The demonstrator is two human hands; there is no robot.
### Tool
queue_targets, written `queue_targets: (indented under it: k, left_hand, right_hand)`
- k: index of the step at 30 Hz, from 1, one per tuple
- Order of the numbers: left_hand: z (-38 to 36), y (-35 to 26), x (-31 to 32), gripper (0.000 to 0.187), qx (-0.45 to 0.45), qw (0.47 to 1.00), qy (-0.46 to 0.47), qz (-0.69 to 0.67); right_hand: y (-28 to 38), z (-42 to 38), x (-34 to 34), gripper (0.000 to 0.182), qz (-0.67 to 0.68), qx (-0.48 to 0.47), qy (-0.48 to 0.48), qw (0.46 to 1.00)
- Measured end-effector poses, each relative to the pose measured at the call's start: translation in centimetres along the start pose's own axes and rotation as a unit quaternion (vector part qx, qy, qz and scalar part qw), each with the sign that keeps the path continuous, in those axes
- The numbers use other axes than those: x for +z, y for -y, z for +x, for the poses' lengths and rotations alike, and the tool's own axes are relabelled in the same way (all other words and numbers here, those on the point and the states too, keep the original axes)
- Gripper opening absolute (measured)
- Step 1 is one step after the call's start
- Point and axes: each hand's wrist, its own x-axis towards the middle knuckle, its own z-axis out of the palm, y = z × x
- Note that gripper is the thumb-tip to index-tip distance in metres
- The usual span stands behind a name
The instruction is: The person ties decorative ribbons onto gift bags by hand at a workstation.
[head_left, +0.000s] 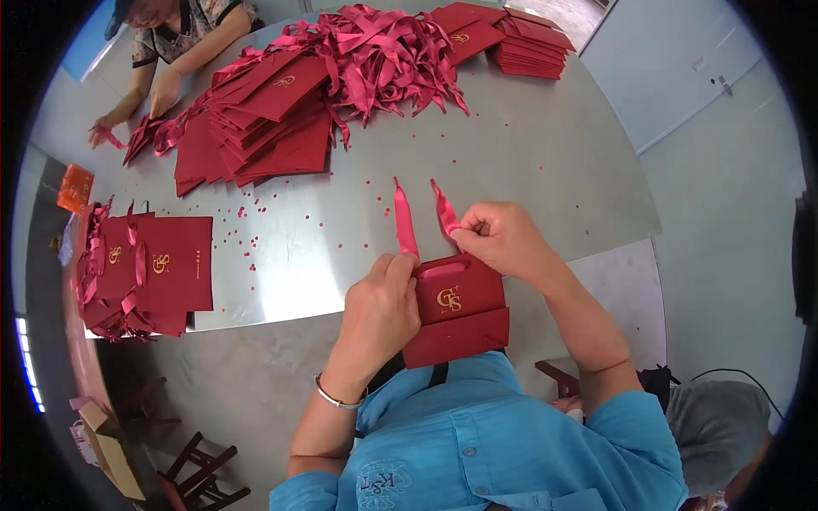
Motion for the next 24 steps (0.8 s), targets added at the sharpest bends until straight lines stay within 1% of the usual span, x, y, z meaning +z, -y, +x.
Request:
queue_targets:
  k: [1, 6, 9, 11, 13, 14, 16, 20, 24]
  left_hand:
    - [0.0, 0.1, 0.0, 0.020, -0.001, 1.000, 0.002, -0.001]
    - [-0.1, 0.0, 0.1, 0.020, 0.001, 1.000, -0.004, -0.006]
    - [-0.4, -0.2, 0.3, 0.019, -0.006, 1.000, -0.019, 0.008]
    - [-0.6, -0.2, 0.6, 0.019, 0.011, 0.999, -0.049, 0.021]
    - [-0.6, -0.5, 0.8, 0.019, 0.015, 0.997, -0.060, 0.035]
    - [-0.6, -0.5, 0.8, 0.020, 0.020, 0.996, -0.069, 0.049]
    - [-0.6, -0.2, 0.8, 0.020, 0.030, 0.996, -0.058, 0.056]
    - [-0.7, 0.1, 0.7, 0.022, 0.043, 0.996, -0.037, 0.065]
    - [-0.7, -0.2, 0.6, 0.025, 0.039, 0.996, -0.035, 0.072]
  right_hand:
    - [-0.1, -0.1, 0.2, 0.014, -0.007, -0.010, -0.027, 1.000]
    - [-0.5, -0.3, 0.7, 0.015, -0.016, -0.027, -0.060, 0.998]
    - [-0.8, -0.4, 1.0, 0.015, -0.033, -0.046, -0.082, 0.995]
    - [-0.9, -0.5, 1.4, 0.015, -0.051, -0.057, -0.097, 0.992]
    - [-1.0, -0.6, 1.8, 0.013, -0.147, -0.145, -0.174, 0.963]
    - [-1.0, -0.6, 1.9, 0.013, -0.147, -0.146, -0.174, 0.963]
    - [-1.0, -0.6, 2.0, 0.014, -0.197, -0.166, -0.206, 0.944]
    - [-0.3, -0.2, 1.8, 0.016, -0.207, -0.160, -0.223, 0.939]
    - [-1.0, 0.7, 1.2, 0.018, -0.271, -0.173, -0.201, 0.925]
